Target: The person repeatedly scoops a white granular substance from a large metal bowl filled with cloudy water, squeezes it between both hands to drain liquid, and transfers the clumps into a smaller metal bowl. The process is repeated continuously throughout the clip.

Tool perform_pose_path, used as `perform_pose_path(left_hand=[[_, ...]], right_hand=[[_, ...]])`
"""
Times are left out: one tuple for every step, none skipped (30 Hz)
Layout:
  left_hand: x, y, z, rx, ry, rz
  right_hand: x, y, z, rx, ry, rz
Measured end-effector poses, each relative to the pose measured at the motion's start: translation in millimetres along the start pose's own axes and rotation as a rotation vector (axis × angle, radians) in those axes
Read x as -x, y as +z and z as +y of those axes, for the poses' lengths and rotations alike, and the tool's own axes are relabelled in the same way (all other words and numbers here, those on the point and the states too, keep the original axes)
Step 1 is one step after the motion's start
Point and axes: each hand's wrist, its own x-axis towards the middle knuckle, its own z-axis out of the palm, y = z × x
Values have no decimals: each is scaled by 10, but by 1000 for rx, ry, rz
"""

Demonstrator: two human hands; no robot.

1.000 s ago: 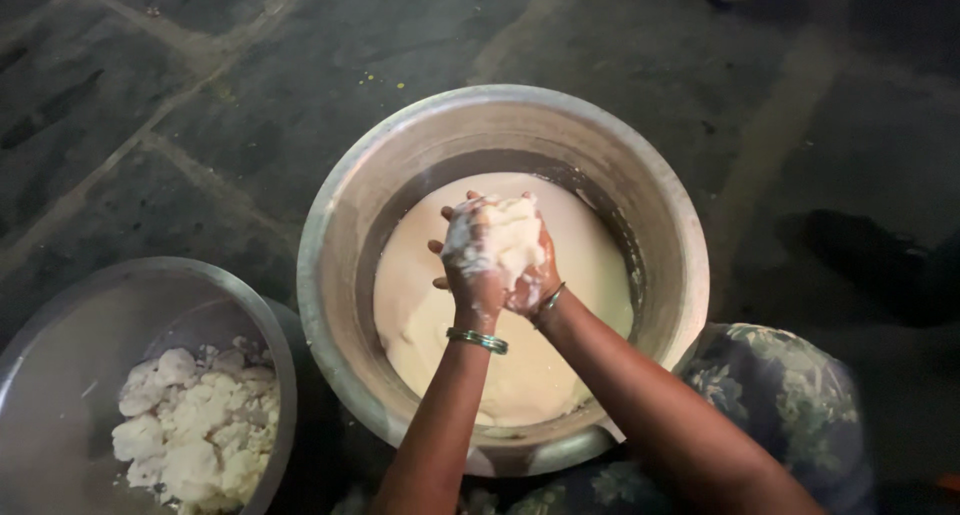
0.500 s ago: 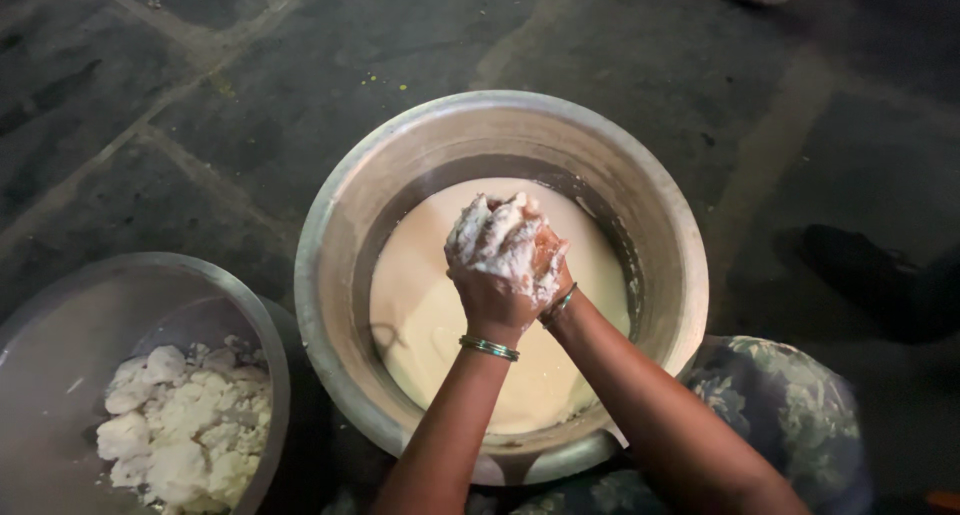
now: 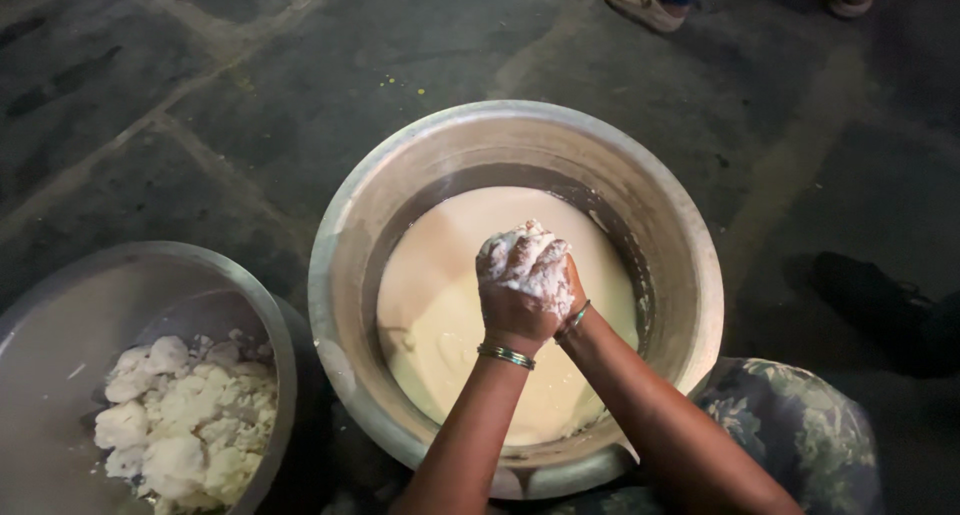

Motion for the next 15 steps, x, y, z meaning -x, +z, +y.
perform_pose_path(left_hand=[[-5,6,4,0,4,-3],[-8,9,11,-2,6,2],[-8,12,20,-5,7,7],[-13,14,22,-8,9,13],[-16,14,24,-9,8,10],[-14,12,27,-10,6,6],[-13,10,29,-10,4,0],[-9,4,30,-9,0,-5],[-5,-2,29,-8,-4,-11],[-4,-5,26,-8,-6,-15],[-2,-9,27,-3,-10,-11],[-3,-11,25,3,-13,-7],[-3,-13,26,9,-17,-3],[-3,-17,25,2,-15,-5],[-5,-19,22,-4,-13,-7]], right_hand=[[-5,-26,18,3,-8,12],[-3,-50,33,3,-14,20],[-2,-70,45,8,-19,26],[0,-85,56,7,-23,34],[-4,-97,61,7,-25,36],[-1,-108,64,8,-27,39],[4,-114,64,9,-28,41],[2,-116,57,10,-26,44],[6,-125,53,12,-26,44],[5,-126,47,17,-27,45],[6,-125,44,24,-26,43],[9,-124,37,34,-28,37],[10,-120,39,53,-34,31],[20,-117,45,51,-33,43],[23,-113,54,50,-32,56]])
